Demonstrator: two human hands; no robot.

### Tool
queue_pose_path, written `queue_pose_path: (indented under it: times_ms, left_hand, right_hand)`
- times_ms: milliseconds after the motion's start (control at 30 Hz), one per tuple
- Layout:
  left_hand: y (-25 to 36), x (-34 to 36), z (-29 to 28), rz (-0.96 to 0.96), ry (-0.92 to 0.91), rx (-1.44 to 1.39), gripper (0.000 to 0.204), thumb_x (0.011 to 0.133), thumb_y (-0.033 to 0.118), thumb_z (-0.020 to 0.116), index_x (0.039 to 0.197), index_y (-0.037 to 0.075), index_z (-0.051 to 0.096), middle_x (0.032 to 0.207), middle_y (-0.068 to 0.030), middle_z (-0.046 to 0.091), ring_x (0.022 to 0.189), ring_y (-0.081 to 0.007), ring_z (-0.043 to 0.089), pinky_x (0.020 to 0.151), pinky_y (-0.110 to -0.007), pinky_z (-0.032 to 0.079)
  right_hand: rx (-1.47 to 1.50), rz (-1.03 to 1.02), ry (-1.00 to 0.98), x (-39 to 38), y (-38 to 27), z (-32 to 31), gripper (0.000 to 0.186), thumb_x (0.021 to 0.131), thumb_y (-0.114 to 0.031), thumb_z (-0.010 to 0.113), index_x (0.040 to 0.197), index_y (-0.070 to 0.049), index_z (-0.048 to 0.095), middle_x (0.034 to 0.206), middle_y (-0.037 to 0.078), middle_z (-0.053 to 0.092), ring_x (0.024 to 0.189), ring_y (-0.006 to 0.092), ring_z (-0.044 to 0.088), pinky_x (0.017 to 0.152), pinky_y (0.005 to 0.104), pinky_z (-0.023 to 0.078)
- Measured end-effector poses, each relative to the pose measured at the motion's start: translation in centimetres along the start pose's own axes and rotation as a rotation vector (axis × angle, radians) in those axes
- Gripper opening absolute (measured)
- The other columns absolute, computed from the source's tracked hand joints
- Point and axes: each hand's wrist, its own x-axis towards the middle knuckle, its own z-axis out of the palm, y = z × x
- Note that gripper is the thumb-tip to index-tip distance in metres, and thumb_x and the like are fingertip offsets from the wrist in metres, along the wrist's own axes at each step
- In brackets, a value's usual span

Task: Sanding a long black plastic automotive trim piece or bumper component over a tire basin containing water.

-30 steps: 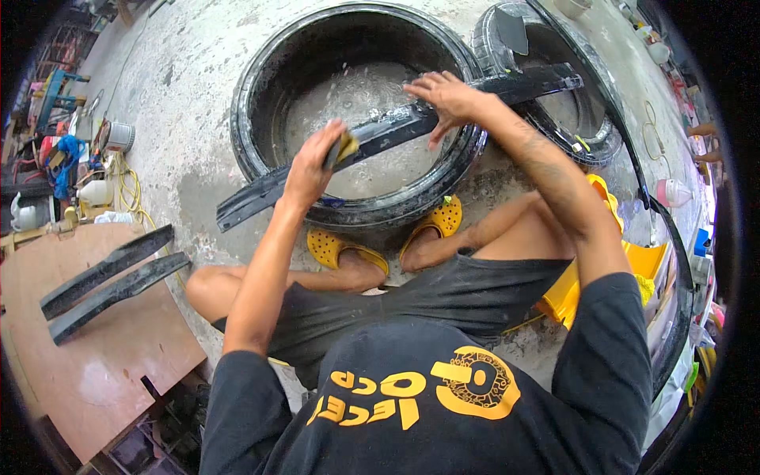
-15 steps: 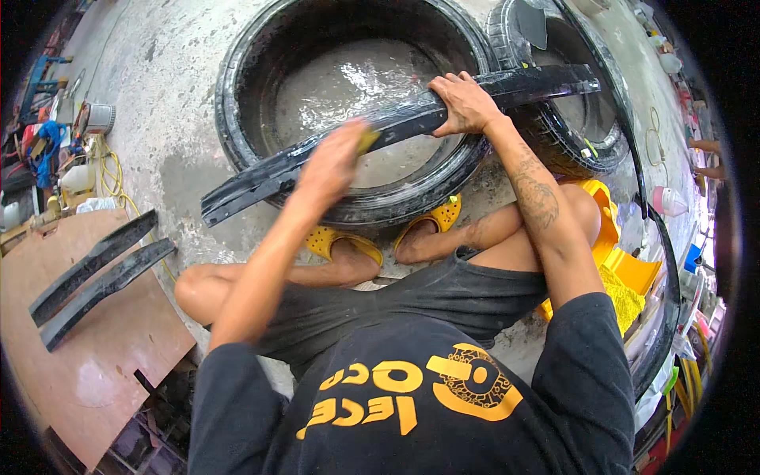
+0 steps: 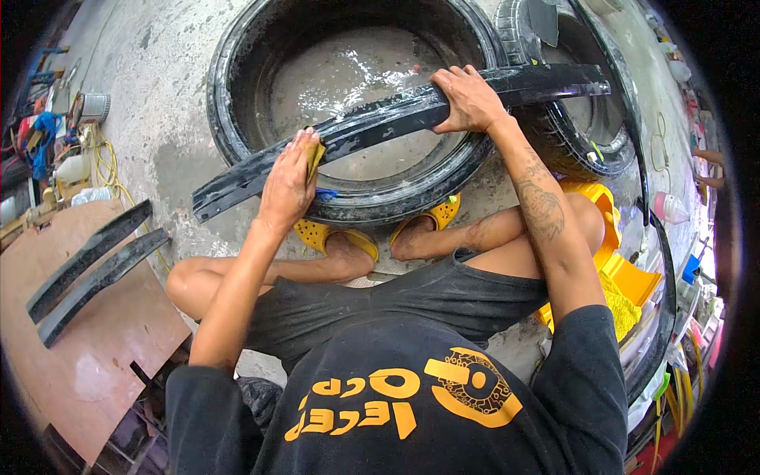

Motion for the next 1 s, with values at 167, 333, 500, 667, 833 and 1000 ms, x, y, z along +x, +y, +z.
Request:
queue_pose_path:
  times_ms: [167,333,500,667,833,1000]
  left_hand:
    - [7.6,9.2,7.6,0.172,0.155,-0.144,0.032,0.090,0.006,0.057,0.119,-0.005,0.062,0.124,-0.0270,0.065,0.123,-0.0401,0.060,0.110,-0.046,0.045]
    - [1.6,2.2,3.5,0.079,0.145,-0.057,0.031,0.088,0.001,0.058,0.119,0.000,0.065,0.122,-0.0232,0.067,0.122,-0.0374,0.062,0.108,-0.046,0.047]
    - [0.0,-1.9,-1.6,-0.075,0.156,0.106,0.029,0.090,-0.001,0.057,0.118,-0.004,0.065,0.116,-0.0259,0.069,0.120,-0.0401,0.062,0.106,-0.048,0.048]
    - [4.1,3.8,4.6,0.045,0.239,0.006,0.033,0.085,0.002,0.057,0.117,-0.002,0.065,0.120,-0.0260,0.067,0.121,-0.0386,0.061,0.105,-0.048,0.048]
    - [-5.1,-7.8,-5.5,-0.205,0.241,0.209,0.030,0.088,0.001,0.062,0.117,-0.003,0.067,0.117,-0.0254,0.069,0.116,-0.0406,0.064,0.104,-0.047,0.050]
    - [2.7,-0.3,1.7,-0.106,0.282,0.152,0.044,0.078,-0.004,0.063,0.122,-0.007,0.062,0.119,-0.0266,0.067,0.121,-0.0403,0.061,0.108,-0.048,0.046]
  right_hand:
    - [0.010,-0.046,-0.004,1.6,-0.6,-0.2,0.087,0.065,-0.056,0.084,0.126,-0.002,0.055,0.124,0.014,0.062,0.121,0.0333,0.056,0.105,0.0472,0.041]
    - [0.027,0.010,-0.058,0.5,-0.4,-0.5,0.091,0.062,-0.052,0.086,0.131,-0.002,0.054,0.127,0.014,0.060,0.122,0.0309,0.055,0.109,0.0462,0.039]
    - [-0.028,0.023,-0.023,0.3,-0.5,-0.7,0.090,0.062,-0.051,0.087,0.131,-0.004,0.053,0.129,0.013,0.059,0.124,0.0313,0.053,0.110,0.0454,0.037]
    - [-0.005,0.004,-0.034,1.2,-0.5,-0.4,0.089,0.064,-0.050,0.085,0.132,-0.001,0.052,0.129,0.013,0.058,0.123,0.0317,0.053,0.108,0.0446,0.039]
    - [0.061,-0.009,0.042,0.4,-1.1,-1.1,0.081,0.062,-0.042,0.084,0.126,-0.004,0.052,0.120,0.017,0.060,0.119,0.0351,0.055,0.109,0.0482,0.038]
    - [0.059,-0.010,0.052,0.7,-1.1,-0.6,0.080,0.060,-0.038,0.084,0.125,-0.004,0.052,0.118,0.016,0.060,0.116,0.0346,0.055,0.105,0.0451,0.039]
